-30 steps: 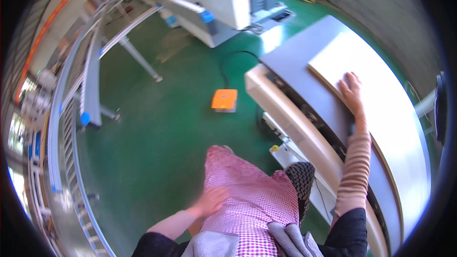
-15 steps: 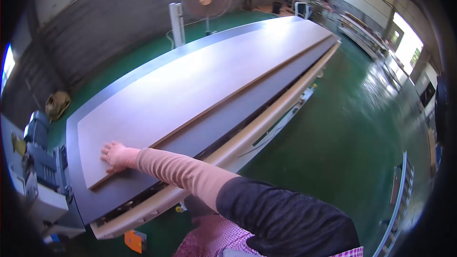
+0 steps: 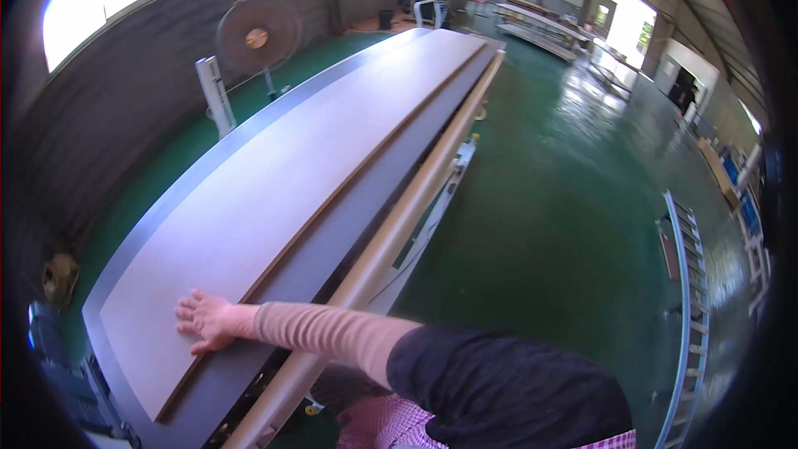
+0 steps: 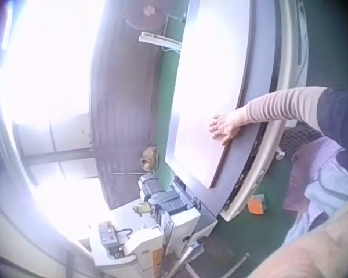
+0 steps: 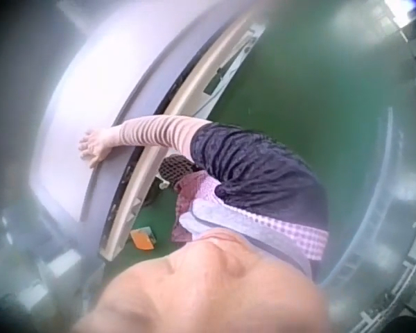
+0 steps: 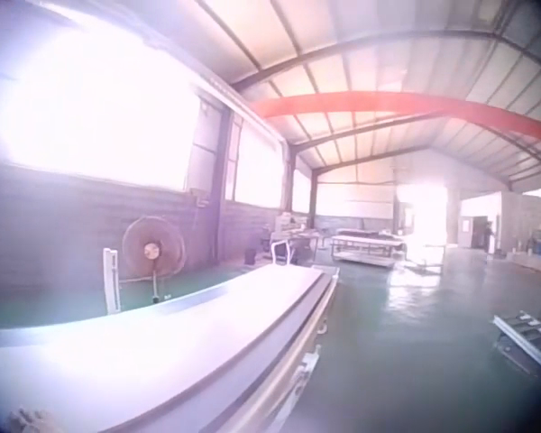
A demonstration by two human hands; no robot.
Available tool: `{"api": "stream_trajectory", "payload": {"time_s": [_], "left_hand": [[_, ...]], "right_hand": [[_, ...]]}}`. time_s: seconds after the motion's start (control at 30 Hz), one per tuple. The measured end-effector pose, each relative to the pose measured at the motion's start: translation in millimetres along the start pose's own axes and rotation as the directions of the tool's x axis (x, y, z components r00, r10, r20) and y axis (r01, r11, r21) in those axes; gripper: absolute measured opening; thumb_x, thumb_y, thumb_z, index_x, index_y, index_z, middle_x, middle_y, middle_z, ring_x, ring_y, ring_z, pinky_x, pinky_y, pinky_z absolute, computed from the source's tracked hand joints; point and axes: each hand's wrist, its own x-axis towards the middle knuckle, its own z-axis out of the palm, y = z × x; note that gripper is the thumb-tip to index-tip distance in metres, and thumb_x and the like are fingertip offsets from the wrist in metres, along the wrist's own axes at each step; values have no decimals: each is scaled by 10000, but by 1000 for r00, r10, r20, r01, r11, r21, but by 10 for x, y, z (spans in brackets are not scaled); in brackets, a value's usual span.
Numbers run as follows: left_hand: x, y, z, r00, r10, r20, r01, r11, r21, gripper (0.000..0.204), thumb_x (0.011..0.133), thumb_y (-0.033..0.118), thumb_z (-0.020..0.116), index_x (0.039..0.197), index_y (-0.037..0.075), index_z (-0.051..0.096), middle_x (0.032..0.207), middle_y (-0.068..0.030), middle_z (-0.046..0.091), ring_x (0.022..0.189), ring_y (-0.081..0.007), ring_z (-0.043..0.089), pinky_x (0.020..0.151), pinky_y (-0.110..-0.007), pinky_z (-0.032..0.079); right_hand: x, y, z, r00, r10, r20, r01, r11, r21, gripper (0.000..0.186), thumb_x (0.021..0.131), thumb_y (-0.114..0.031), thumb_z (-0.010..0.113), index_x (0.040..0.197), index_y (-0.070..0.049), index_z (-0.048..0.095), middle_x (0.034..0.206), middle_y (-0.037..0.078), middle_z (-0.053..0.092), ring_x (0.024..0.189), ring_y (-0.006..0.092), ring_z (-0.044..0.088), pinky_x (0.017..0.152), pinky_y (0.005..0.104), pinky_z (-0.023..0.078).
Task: The person operates an edge banding machine by checking a panel, picking up and cleaning a glue pot with a cloth, and then placing the glue pot back into the machine.
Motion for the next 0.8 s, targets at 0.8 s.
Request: {"api": "stream_trajectory", "payload": {"time_s": [0.8], "left_hand": [[1323, 89, -220, 794, 448, 410, -478, 878, -33, 748, 857, 476, 662, 1500, 109, 560, 1494, -207, 552, 1359, -437, 516, 1162, -583, 374]], "right_hand": [[313, 337, 607, 971, -102, -217, 84, 992, -91, 723, 847, -715, 586, 1409, -263, 634, 1543, 113, 525, 1489, 336, 394, 1184, 592, 248]]}}
